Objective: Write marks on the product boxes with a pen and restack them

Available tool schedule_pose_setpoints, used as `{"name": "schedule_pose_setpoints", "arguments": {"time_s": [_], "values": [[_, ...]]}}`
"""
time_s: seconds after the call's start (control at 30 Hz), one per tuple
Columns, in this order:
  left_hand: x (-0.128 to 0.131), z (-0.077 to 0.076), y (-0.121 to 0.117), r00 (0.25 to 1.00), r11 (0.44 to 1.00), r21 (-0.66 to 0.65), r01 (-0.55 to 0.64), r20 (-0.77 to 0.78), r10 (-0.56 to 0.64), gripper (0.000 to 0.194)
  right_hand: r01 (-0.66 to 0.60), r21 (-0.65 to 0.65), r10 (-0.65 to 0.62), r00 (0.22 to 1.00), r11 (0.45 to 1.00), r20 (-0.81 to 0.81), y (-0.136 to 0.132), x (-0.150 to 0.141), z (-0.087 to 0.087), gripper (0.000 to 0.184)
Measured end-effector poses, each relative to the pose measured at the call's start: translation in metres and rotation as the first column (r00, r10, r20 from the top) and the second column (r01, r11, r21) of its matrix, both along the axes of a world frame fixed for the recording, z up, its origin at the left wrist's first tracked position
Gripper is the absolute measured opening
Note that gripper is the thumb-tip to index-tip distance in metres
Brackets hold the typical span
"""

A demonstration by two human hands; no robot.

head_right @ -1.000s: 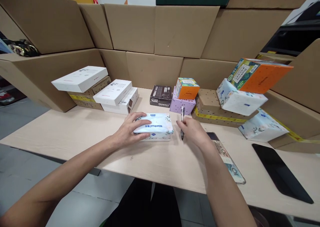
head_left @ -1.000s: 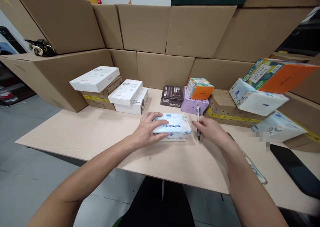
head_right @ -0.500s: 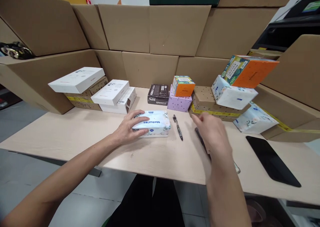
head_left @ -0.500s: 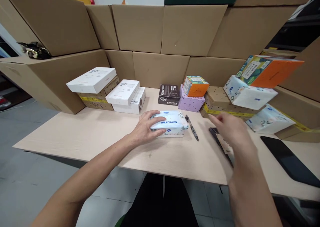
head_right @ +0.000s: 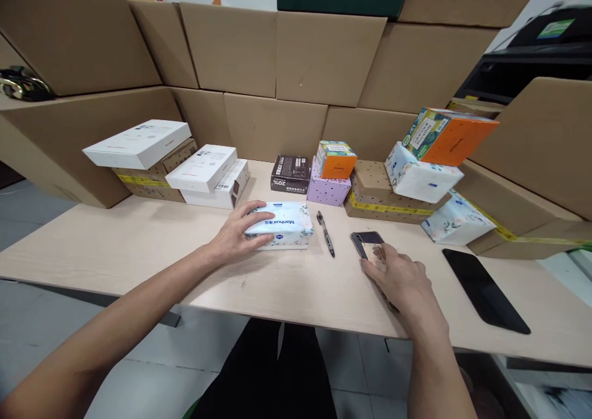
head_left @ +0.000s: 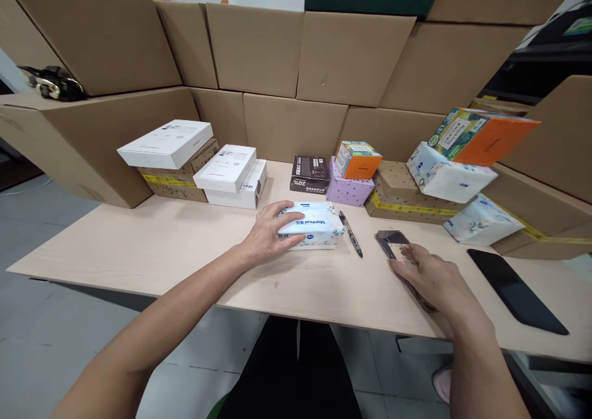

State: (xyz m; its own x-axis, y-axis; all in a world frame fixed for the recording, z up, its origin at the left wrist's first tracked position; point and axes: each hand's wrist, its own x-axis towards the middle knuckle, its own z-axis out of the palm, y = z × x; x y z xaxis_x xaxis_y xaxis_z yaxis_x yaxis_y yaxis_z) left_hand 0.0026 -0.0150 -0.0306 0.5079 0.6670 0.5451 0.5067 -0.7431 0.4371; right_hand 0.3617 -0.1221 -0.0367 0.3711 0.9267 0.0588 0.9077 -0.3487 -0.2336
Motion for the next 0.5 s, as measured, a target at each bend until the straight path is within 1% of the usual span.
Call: {"name": "schedule_pose_setpoints", "arguments": {"time_s": [0.03, 0.07, 0.1, 0.13, 0.17, 0.2, 0.23, 0.27, 0.3, 0.33, 0.37, 0.4, 0.43, 0.5], "values": [[0.000, 0.000, 0.000, 1.000, 1.000, 0.004, 0.000, 0.008, 0.000, 0.040, 0.018, 0.000, -0.018, 0.996, 1.000, -0.083, 0.002, 0.000, 0.004, 0.066], [0.000, -0.001, 0.001, 1.000, 1.000, 0.007, 0.001, 0.016, -0.001, 0.040, 0.040, 0.018, -0.035, 0.979, 0.999, -0.200, 0.005, 0.000, 0.009, 0.068], [0.000, -0.001, 0.001, 1.000, 1.000, 0.009, 0.001, 0.025, -0.002, 0.040, 0.060, 0.053, -0.039, 0.939, 0.997, -0.341, 0.007, -0.003, 0.014, 0.070], [0.000, -0.002, 0.002, 0.999, 1.000, 0.008, 0.002, 0.035, -0.003, 0.040, 0.080, 0.103, -0.020, 0.873, 0.991, -0.487, 0.009, -0.007, 0.020, 0.070], [0.000, -0.002, 0.003, 0.999, 1.000, 0.005, 0.003, 0.046, -0.003, 0.040, 0.094, 0.153, 0.024, 0.776, 0.984, -0.630, 0.012, -0.014, 0.028, 0.067], [0.000, -0.002, 0.004, 0.998, 1.000, 0.001, 0.001, 0.057, -0.001, 0.041, 0.098, 0.203, 0.092, 0.650, 0.974, -0.755, 0.014, -0.023, 0.036, 0.064], [0.000, -0.002, 0.005, 0.998, 1.000, -0.006, -0.005, 0.068, 0.005, 0.043, 0.099, 0.238, 0.158, 0.503, 0.966, -0.850, 0.018, -0.034, 0.045, 0.061], [0.000, -0.003, 0.006, 0.997, 1.000, -0.017, -0.014, 0.077, 0.016, 0.046, 0.088, 0.264, 0.221, 0.332, 0.961, -0.917, 0.021, -0.046, 0.055, 0.060], [0.000, -0.003, 0.007, 0.996, 0.999, -0.032, -0.028, 0.083, 0.030, 0.050, 0.063, 0.302, 0.288, 0.168, 0.951, -0.943, 0.026, -0.060, 0.065, 0.063], [-0.001, -0.003, 0.008, 0.995, 0.998, -0.049, -0.043, 0.086, 0.048, 0.053, 0.001, 0.316, 0.316, 0.036, 0.949, -0.948, 0.031, -0.074, 0.074, 0.067], [-0.001, -0.003, 0.008, 0.994, 0.996, -0.068, -0.060, 0.088, 0.066, 0.057, -0.073, 0.324, 0.320, -0.063, 0.943, -0.945, 0.036, -0.088, 0.081, 0.069], [-0.001, -0.004, 0.009, 0.992, 0.993, -0.085, -0.076, 0.091, 0.084, 0.060, -0.123, 0.341, 0.324, -0.139, 0.932, -0.936, 0.041, -0.102, 0.088, 0.069], [-0.002, -0.004, 0.010, 0.991, 0.991, -0.097, -0.089, 0.096, 0.098, 0.063, -0.160, 0.348, 0.316, -0.196, 0.924, -0.928, 0.046, -0.115, 0.091, 0.068], [-0.002, -0.005, 0.012, 0.988, 0.991, -0.097, -0.094, 0.112, 0.105, 0.065, -0.216, 0.356, 0.298, -0.260, 0.909, -0.918, 0.053, -0.137, 0.092, 0.065]]}}
